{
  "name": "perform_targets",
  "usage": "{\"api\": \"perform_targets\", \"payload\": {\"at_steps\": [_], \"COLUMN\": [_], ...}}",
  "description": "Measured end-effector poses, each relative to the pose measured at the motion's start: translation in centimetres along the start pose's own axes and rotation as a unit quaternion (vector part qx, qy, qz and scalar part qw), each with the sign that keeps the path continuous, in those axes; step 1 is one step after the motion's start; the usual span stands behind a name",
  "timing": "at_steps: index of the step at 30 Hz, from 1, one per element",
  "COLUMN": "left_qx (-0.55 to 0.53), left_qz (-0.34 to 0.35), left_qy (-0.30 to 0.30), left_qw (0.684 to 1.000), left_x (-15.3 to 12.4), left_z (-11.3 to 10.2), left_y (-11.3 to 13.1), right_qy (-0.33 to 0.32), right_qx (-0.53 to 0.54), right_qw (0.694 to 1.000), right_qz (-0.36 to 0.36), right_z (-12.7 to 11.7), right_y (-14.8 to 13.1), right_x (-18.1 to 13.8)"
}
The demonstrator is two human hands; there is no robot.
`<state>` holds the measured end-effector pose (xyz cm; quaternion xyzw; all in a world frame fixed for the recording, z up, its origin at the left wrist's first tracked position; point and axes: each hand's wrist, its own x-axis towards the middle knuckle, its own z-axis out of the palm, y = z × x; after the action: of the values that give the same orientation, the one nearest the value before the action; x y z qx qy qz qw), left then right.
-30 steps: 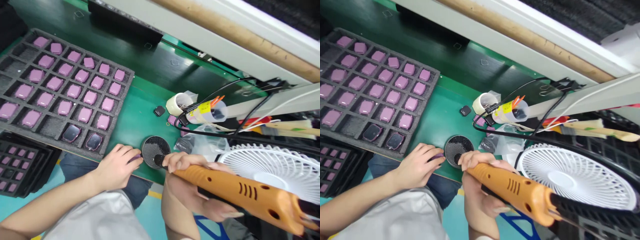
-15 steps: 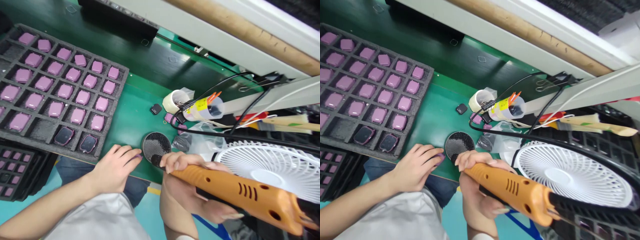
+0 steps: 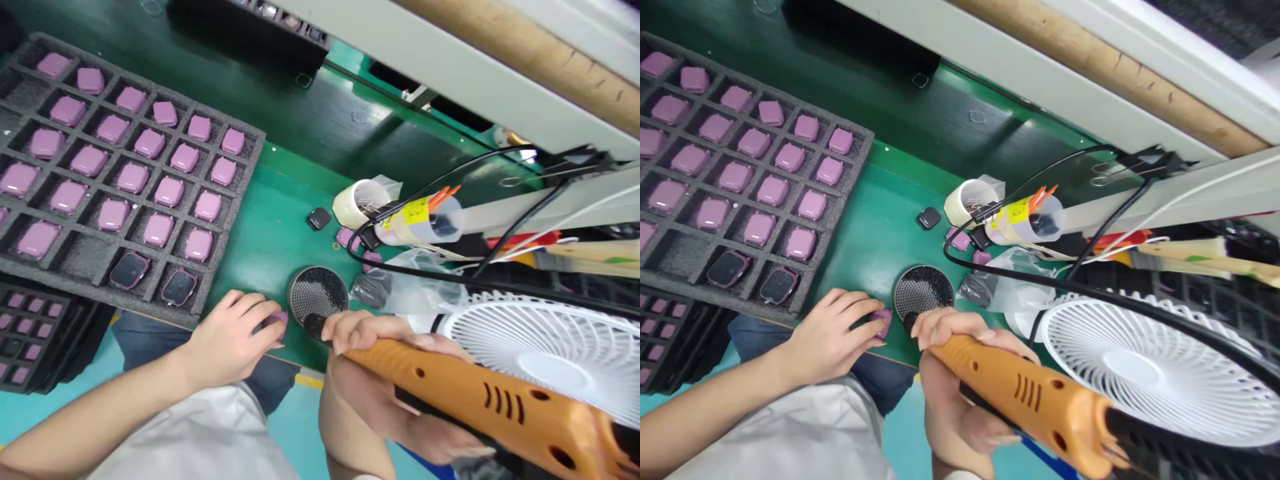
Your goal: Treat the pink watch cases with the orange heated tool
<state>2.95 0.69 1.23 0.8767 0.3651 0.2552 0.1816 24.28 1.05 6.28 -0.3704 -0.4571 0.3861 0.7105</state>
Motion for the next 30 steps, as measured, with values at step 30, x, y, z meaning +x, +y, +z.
{"api": "perform_targets", "payload": {"at_steps": [30], "left_qx": [0.003], "left_qz": [0.013], "left_qy": [0.04], "left_qw": [0.999], "left_x": [0.2], "left_z": [0.1], "left_y": [-0.2], "right_qy": [-0.012], "right_qx": [0.015], "right_qw": [1.0], "right_qz": [0.013], "right_z": [2.3], "right_y": [-1.4], "right_x": [0.5]}}
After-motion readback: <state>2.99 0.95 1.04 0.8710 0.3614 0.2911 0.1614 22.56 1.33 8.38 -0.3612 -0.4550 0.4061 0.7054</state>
